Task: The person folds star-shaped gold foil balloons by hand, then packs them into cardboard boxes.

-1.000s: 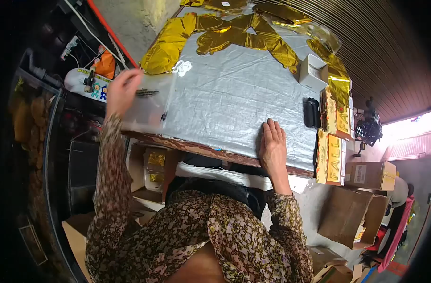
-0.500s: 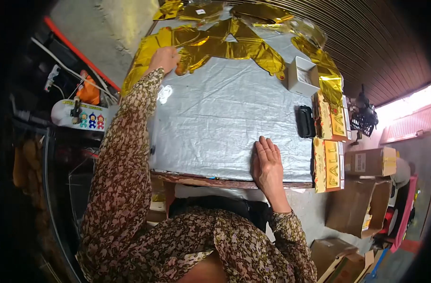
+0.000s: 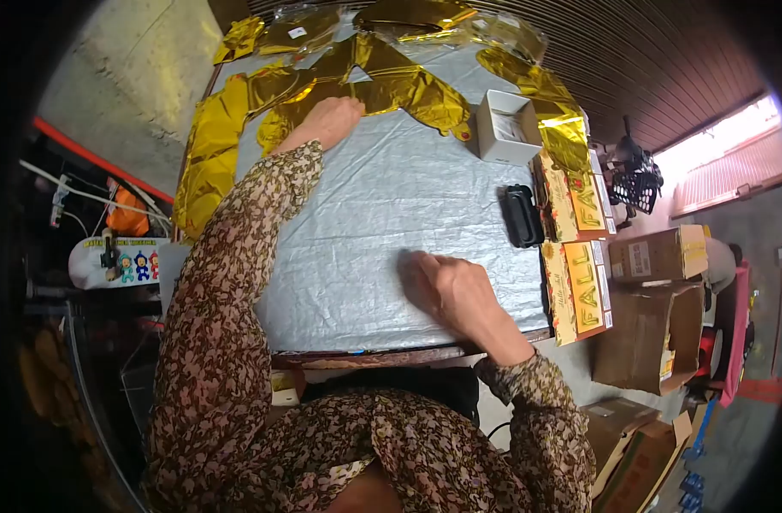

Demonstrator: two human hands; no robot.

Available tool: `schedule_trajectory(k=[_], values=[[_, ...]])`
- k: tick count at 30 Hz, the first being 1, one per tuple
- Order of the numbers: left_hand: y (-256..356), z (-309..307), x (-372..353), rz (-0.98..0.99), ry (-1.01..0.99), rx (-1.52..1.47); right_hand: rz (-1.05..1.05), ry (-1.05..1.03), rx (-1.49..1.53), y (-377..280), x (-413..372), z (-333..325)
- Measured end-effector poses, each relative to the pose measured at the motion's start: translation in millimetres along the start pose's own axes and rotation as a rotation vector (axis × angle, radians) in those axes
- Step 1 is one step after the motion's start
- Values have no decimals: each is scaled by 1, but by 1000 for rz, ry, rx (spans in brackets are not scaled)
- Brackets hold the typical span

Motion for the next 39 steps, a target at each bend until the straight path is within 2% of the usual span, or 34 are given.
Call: schedule_trajectory(k=[2, 3, 9, 11, 12, 17, 19, 20, 21, 24, 25, 27, 28, 29, 31, 32, 33, 35, 36, 37, 38, 39], values=[[1, 4, 2, -17, -60, -3, -65, -42, 131, 9, 14, -8], [3, 5, 2, -10, -63, -2, -70, 6, 131, 6, 21, -17], [13, -5, -1, -64, 106, 56, -183, 8, 141, 15, 86, -34], [5, -4, 7, -189, 164, -70, -219, 21, 159, 23, 108, -31], [2, -4, 9, -187, 161, -68, -244, 56, 125, 27, 118, -30], [-25, -5, 19, -317, 248, -419, -230, 167, 113, 49, 165, -13], [-36, 2, 19, -297, 269, -541, -269, 327, 16, 64, 187, -1], [-41, 2, 18, -279, 292, -660, -269, 329, 16, 68, 198, 3], [-44, 3, 18, -278, 293, -657, -235, 353, -48, 72, 208, 7], [-54, 14, 22, -350, 63, -970, -174, 394, -184, 76, 239, 10], [-58, 20, 27, -347, 63, -968, -147, 408, -257, 74, 246, 10], [-65, 34, 35, -384, 1, -1203, -139, 431, -306, 70, 255, 11], [-60, 33, 34, -343, 88, -1234, -133, 449, -352, 68, 258, 12], [-51, 19, 30, -343, 88, -1233, -133, 450, -351, 65, 260, 13], [-45, -13, 27, -404, 263, -901, -42, 295, -402, 62, 265, 16], [-47, -19, 30, -339, 333, -865, -110, 390, -362, 61, 266, 13], [-47, -25, 31, -337, 335, -863, -110, 393, -363, 61, 271, 9], [-44, -40, 32, -137, 541, -498, -101, 278, -265, 62, 289, -4], [-42, -43, 30, -43, 483, -520, -135, 366, -214, 61, 298, -11], [-40, -39, 30, 36, 511, -448, -132, 376, -213, 64, 310, -14], [-39, -36, 31, 116, 539, -375, -57, 279, -223, 68, 322, -16], [-42, -31, 33, 94, 427, -367, 18, 180, -231, 73, 330, -13]])
Point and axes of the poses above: each hand's wrist, its own x-axis towards the middle knuckle, its own z-axis out of the palm, y = z × x, the point moved 2 cm from there along x, towards the middle knuckle, and after that the axes turned 14 degrees about -y, right-handed, at the moved point
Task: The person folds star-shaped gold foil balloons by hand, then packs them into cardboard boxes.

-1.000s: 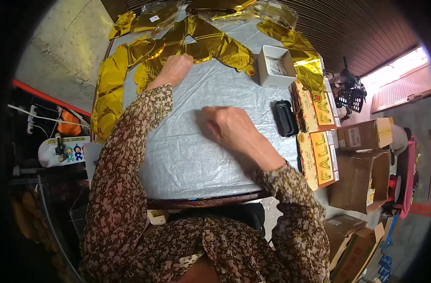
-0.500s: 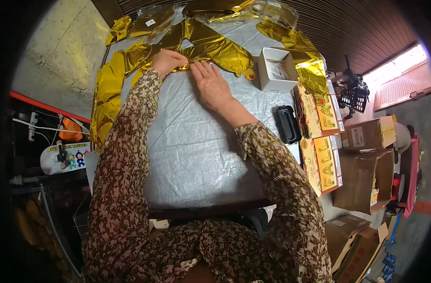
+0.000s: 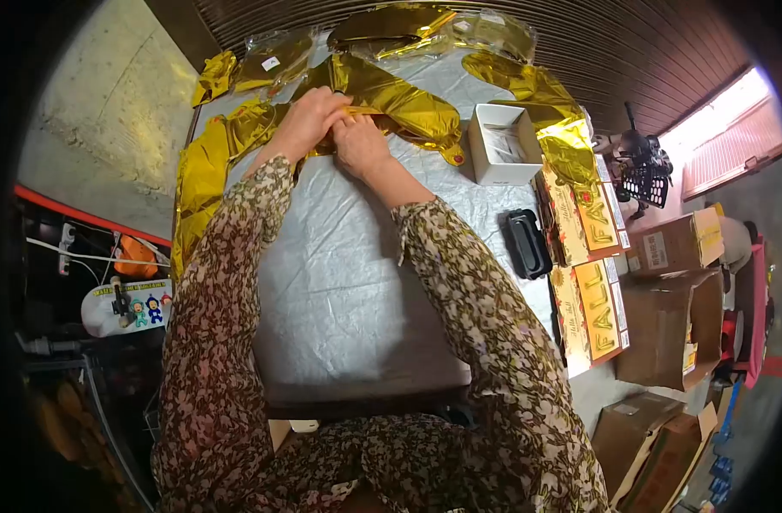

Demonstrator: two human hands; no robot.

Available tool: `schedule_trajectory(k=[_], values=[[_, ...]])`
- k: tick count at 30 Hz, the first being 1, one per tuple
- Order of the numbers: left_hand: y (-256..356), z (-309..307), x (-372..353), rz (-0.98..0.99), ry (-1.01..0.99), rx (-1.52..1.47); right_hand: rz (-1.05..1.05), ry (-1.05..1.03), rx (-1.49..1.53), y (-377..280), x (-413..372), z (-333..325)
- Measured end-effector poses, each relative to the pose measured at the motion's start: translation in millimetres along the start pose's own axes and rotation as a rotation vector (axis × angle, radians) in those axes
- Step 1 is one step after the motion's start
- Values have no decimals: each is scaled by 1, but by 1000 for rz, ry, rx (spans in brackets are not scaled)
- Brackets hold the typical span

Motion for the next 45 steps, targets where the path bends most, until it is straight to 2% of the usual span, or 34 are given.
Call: schedule_trajectory(k=[1, 3, 4, 5, 7, 8, 10, 11, 13, 17, 19, 22, 24, 25, 26, 27, 29, 30, 32, 33, 35, 36, 37, 38, 39, 40, 41, 42, 44, 45], values=[[5, -6, 0, 7, -1, 5, 4, 8, 2, 1, 0, 3], [12, -15, 0, 69, -170, 217, 114, 27, 107, 6, 0, 9], [16, -23, 3, 42, -168, 272, 140, -95, 222, 11, 1, 9], [15, -31, 6, 40, -167, 272, 139, -95, 221, 12, 0, 6], [4, -52, 15, -74, 76, 13, 110, -115, 469, 11, -5, 6], [-8, -59, 20, -118, 168, -51, 110, -113, 468, 12, -3, 12], [-27, -73, 30, -215, 295, -120, 147, -11, 105, 13, 2, 20], [-29, -83, 32, -372, 316, -242, 146, -10, 102, 13, 2, 19], [-46, -110, 42, -488, 420, -147, 146, 4, 91, 12, 1, 18], [-33, -178, 49, -454, 531, -125, 163, 25, 79, 9, -1, 19], [-85, -211, 58, -331, 747, 80, 158, 36, 64, 9, 0, 19], [-41, -269, 52, -283, 838, 146, 160, 75, 55, 9, -1, 22], [0, -290, 45, -376, 633, -4, 143, 75, 91, 10, -1, 22], [12, -296, 40, -297, 715, 253, 129, 78, 123, 11, 0, 26], [19, -295, 34, -343, 651, 144, 97, 206, 39, 9, -2, 27], [47, -296, 27, -384, 585, 37, 89, 208, 39, 0, -9, 13], [58, -286, 13, -306, 541, 29, -130, 64, 1065, -17, -27, -12], [79, -275, 2, -242, 547, 35, -205, -71, 1612, -22, -22, -10], [131, -250, -28, -245, 528, -74, -411, -154, 2349, -49, -73, -58], [151, -231, -48, -227, 472, -124, -499, -178, 2496, -56, -93, -66], [180, -190, -90, -204, 350, -223, -613, -234, 2589, -54, -137, -72], [192, -174, -112, -197, 293, -167, -530, -249, 2612, -49, -157, -74], [201, -155, -134, -197, 227, -114, -601, -263, 2643, -38, -176, -66], [209, -134, -155, -87, 226, 5, -682, -273, 2674, -25, -191, -60], [214, -114, -173, 31, 228, 131, -425, -190, 2544, -18, -213, -70], [224, -95, -192, 31, 129, 263, -267, -101, 2394, -16, -236, -77], [235, -80, -210, 34, 32, 395, -117, -106, 2240, -12, -253, -73], [243, -68, -225, 21, 39, 403, 17, -100, 2077, -3, -264, -69], [258, -55, -245, 38, 57, 241, 132, -296, 1741, 26, -275, -46], [265, -58, -252, 43, 64, 246, 149, -252, 1813, 25, -283, -44]])
Point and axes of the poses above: each hand's wrist, its own x-axis towards the middle knuckle, its own z-axis out of the palm, y = z × x, the point moved 2 cm from there along x, towards the middle knuckle, and after that the axes turned 14 degrees about -y, right-handed, at the moved point
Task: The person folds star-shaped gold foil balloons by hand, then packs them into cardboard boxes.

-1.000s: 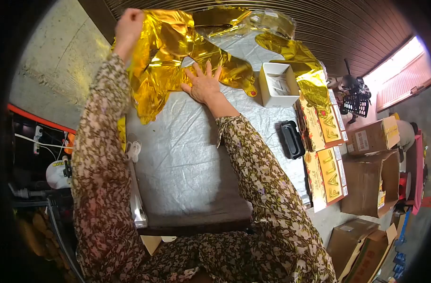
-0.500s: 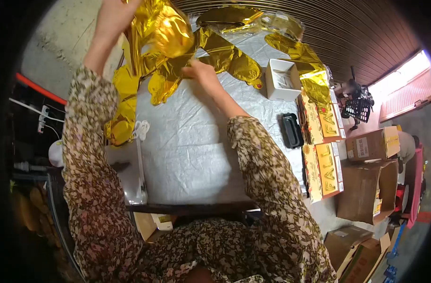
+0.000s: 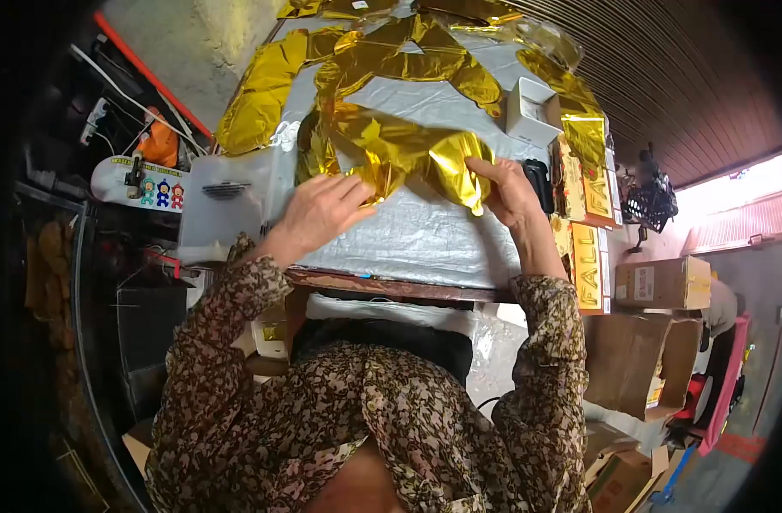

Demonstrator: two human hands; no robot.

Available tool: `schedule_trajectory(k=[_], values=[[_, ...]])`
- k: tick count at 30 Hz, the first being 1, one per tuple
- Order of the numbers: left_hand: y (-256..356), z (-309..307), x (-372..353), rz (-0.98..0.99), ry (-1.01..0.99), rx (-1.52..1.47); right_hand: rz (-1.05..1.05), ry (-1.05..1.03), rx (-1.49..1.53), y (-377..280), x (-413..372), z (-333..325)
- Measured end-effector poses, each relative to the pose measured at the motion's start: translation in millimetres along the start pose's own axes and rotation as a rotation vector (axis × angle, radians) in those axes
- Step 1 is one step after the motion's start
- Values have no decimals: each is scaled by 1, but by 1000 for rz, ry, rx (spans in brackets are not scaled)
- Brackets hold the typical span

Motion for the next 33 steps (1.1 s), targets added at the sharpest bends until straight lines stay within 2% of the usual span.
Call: schedule_trajectory(k=[2, 4, 5, 6, 7, 9, 10, 11, 12, 14, 15, 16, 18, 19, 21, 22, 24, 26, 27, 30, 32, 33], values=[[6, -5, -17, -81, -101, 124, -41, 28, 90, 6, -23, -1], [-1, -5, -33, -219, -197, 161, 14, 137, -198, 28, -32, -44], [-8, -5, -43, -260, -221, 214, -78, 174, -209, 21, -46, -22], [-12, -1, -54, -346, -216, 239, -76, 177, -209, 23, -55, -16], [-12, -6, -61, -343, -218, 235, -84, 230, -257, 26, -63, -13], [-10, -18, -72, -487, -437, 57, -62, 336, -349, 34, -74, -5], [-8, -24, -74, -556, -551, -141, -40, 310, -436, 44, -77, -14], [-7, -37, -69, -553, -552, -148, -16, 285, -521, 50, -81, -17], [-5, -51, -64, -582, -573, -246, -68, 349, -699, 55, -86, -16], [-7, -53, -58, -612, -591, -344, -18, 544, -1518, 42, -99, 7], [-12, -52, -54, -611, -500, -411, 297, 638, -1660, 27, -102, 30], [-15, -51, -52, -607, -411, -476, 298, 637, -1661, 26, -102, 37], [-19, -31, -60, -529, -376, -366, -271, 700, -1870, 18, -102, 52], [-20, -20, -64, -455, -340, -255, -227, 590, -1850, 17, -96, 56], [-18, -6, -67, -424, -376, -260, -252, 341, -1830, 35, -76, 56], [-16, -1, -67, -393, -408, -266, -189, 239, -1796, 52, -68, 50], [-19, -1, -62, -421, -389, -289, 0, 182, -1798, 69, -56, 45], [-32, -5, -59, -418, -413, -525, -20, 231, -1750, 74, -50, 38], [-45, -7, -61, -383, -316, -518, -19, 239, -1732, 73, -48, 36], [-113, -10, -82, -375, -239, -393, -16, 202, -1724, 67, -46, 34], [-172, -19, -94, -491, -173, -309, 4, 180, -1732, 63, -45, 33], [-199, -29, -96, -580, -237, -233, 7, 172, -1740, 62, -45, 34]])
Point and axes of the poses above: each hand's wrist, its own x-axis towards the middle knuckle, its own z-axis out of the palm, y = z × x, the point moved 2 cm from there along x, towards the middle knuckle, and after that the axes turned 14 degrees about -y, right-handed, at the moved point
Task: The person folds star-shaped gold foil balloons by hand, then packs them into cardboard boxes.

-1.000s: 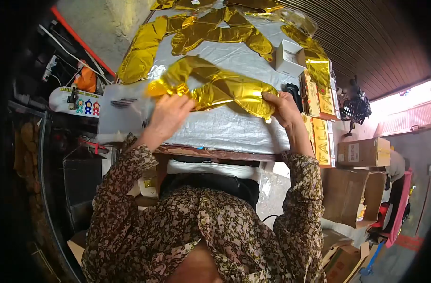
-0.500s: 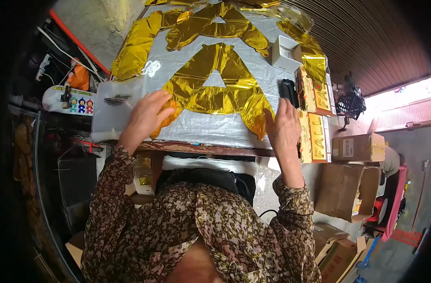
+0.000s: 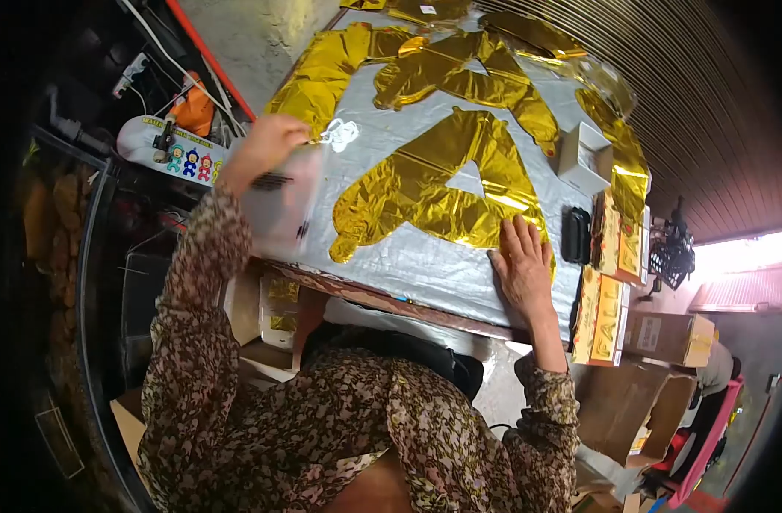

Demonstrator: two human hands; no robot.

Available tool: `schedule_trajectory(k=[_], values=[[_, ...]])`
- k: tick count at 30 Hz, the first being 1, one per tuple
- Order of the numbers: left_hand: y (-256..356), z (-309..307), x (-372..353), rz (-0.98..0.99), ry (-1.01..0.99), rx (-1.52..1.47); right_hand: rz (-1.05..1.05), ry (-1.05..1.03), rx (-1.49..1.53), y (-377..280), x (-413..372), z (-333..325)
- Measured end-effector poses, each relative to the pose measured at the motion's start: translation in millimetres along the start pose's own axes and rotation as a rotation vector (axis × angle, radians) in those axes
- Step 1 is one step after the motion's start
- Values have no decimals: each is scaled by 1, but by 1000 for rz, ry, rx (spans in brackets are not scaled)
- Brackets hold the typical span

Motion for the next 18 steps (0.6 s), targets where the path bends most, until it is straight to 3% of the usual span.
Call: schedule_trajectory(k=[2, 4, 5, 8, 12, 13, 18], values=[[-41, -23, 11, -110, -21, 78, 5, -16, -30, -4, 0, -5], [-83, -28, 12, -324, 30, -51, -49, -32, 9, -21, 2, -25], [-91, -32, 14, -439, -95, -118, -100, -56, 29, -34, 5, -37], [-93, -17, 17, -522, -140, -95, -272, -74, 110, -75, 22, -63], [-99, 10, 16, -375, 136, 77, -445, -129, 138, -122, 67, -76], [-92, 1, 18, -460, 0, -19, -488, -135, 120, -134, 78, -79], [-104, 3, 10, -510, 71, -168, -659, -83, 130, -169, 149, -68]])
Point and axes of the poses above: each hand's wrist, its own x-axis towards the middle knuckle, its own z-axis out of the palm, y = z × x, the point moved 2 cm from there along x, towards the middle knuckle, and after that the axes turned 14 degrees about -y, right-handed, at the moved point
